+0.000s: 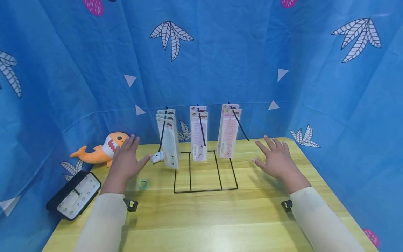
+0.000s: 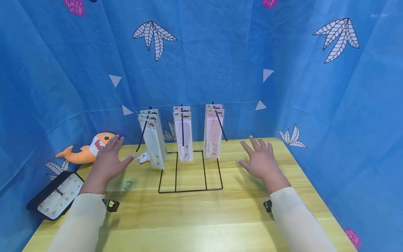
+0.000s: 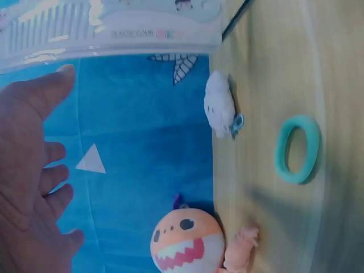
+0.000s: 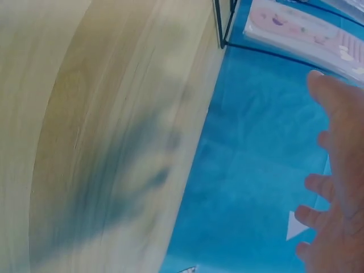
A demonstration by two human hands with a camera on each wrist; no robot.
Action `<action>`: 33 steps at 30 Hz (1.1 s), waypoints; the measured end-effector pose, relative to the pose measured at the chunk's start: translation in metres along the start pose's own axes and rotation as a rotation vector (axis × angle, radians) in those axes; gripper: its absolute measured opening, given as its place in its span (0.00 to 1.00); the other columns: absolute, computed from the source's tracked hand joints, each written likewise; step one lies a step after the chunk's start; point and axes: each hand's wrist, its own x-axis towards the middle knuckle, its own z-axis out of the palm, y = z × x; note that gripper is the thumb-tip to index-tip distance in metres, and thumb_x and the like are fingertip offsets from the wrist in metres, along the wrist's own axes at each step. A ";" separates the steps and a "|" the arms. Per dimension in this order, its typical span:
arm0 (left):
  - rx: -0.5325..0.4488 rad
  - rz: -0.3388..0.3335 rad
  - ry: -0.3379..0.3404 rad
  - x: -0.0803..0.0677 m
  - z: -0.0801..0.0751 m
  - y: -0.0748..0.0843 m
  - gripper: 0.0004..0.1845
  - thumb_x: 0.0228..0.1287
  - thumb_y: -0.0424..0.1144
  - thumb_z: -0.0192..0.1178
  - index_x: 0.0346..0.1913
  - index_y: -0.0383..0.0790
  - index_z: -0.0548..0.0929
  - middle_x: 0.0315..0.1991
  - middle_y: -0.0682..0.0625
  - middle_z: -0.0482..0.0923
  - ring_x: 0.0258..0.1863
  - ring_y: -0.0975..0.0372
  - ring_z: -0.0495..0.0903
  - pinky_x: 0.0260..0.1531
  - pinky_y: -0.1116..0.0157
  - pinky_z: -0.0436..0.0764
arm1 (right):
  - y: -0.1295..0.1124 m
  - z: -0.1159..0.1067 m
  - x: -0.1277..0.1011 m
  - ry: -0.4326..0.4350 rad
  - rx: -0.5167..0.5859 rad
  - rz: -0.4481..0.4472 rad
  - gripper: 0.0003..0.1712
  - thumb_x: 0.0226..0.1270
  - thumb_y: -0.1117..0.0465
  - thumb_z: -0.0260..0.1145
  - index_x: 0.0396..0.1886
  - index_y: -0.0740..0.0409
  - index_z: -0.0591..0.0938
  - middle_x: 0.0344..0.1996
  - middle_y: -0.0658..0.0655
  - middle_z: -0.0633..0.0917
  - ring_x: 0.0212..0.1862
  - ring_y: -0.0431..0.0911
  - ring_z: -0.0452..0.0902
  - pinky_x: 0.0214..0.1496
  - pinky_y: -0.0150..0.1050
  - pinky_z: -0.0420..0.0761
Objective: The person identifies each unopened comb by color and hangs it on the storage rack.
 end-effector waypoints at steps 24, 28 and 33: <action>0.173 -0.010 -0.024 -0.006 0.037 -0.021 0.54 0.72 0.78 0.54 0.89 0.49 0.56 0.91 0.36 0.43 0.87 0.28 0.35 0.75 0.16 0.32 | 0.003 0.003 0.003 -0.027 0.015 0.045 0.59 0.71 0.17 0.58 0.92 0.37 0.53 0.90 0.67 0.43 0.87 0.77 0.33 0.79 0.86 0.29; 0.191 -0.011 -0.023 -0.006 0.043 -0.022 0.56 0.70 0.82 0.50 0.89 0.50 0.57 0.91 0.37 0.43 0.87 0.29 0.36 0.75 0.16 0.33 | 0.003 0.004 0.002 -0.042 0.023 0.049 0.58 0.72 0.17 0.55 0.92 0.36 0.53 0.90 0.67 0.42 0.87 0.77 0.32 0.79 0.86 0.28; 0.205 -0.010 -0.033 -0.006 0.045 -0.023 0.62 0.65 0.90 0.38 0.90 0.51 0.54 0.91 0.38 0.41 0.88 0.30 0.35 0.75 0.16 0.34 | 0.005 0.008 0.000 -0.042 0.022 0.051 0.57 0.72 0.17 0.54 0.92 0.35 0.53 0.90 0.67 0.43 0.87 0.77 0.32 0.79 0.87 0.29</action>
